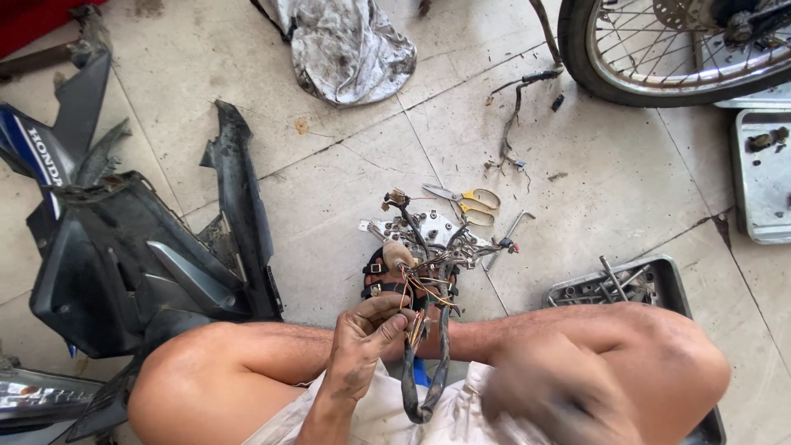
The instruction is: The person sits on the floor and works on a motorcycle wiring harness, using electrical tape to wrap and secure connections between wires. They manipulate the wires with their hands, twisting and taping them together.
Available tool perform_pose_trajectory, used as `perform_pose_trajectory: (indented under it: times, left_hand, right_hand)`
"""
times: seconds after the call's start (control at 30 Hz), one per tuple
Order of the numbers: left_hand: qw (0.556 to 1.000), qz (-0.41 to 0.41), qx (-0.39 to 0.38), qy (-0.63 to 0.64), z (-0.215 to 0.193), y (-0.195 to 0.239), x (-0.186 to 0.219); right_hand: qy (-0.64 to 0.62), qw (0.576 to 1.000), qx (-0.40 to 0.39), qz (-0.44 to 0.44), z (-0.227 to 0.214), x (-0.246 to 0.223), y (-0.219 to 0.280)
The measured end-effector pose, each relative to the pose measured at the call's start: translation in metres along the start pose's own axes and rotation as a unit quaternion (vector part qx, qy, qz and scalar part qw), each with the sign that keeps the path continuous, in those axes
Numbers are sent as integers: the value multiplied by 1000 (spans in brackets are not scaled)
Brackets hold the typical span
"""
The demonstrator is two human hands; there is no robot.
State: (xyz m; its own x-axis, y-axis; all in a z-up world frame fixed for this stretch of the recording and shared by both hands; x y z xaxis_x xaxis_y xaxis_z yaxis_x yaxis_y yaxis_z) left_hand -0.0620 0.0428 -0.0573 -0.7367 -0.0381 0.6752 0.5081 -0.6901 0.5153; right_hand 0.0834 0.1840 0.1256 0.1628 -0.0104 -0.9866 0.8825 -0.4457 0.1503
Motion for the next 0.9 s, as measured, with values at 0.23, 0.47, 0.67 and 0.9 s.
perform_pose_trajectory:
  times: [0.23, 0.47, 0.67, 0.9]
  left_hand:
    - [999, 41, -24, -10, -5, 0, -3]
    - [996, 82, 33, 13, 5, 5, 6]
    - [972, 71, 225, -9, -27, 12, 1]
    - [986, -134, 66, 70, -4, 19, -24]
  right_hand:
    - [-20, 963, 48, 264, 21, 123, -45]
    - [-142, 929, 75, 333, 33, 146, -48]
    - [-171, 930, 103, 310, 34, 161, -38]
    - [-157, 954, 105, 232, 32, 166, -37]
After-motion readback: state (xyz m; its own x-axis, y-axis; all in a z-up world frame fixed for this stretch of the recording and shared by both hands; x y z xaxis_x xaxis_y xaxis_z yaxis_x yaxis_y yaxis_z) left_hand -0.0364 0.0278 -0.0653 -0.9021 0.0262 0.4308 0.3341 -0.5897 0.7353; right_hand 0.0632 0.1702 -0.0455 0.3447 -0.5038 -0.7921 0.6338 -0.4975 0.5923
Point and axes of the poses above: each hand's wrist, its own y-axis away from the middle knuckle, its own z-axis out of the palm, x = y × z, the point moved 5 cm from there along -y, towards the middle knuckle, and after that the axes turned 3 degrees about x, right-handed, at the moved point
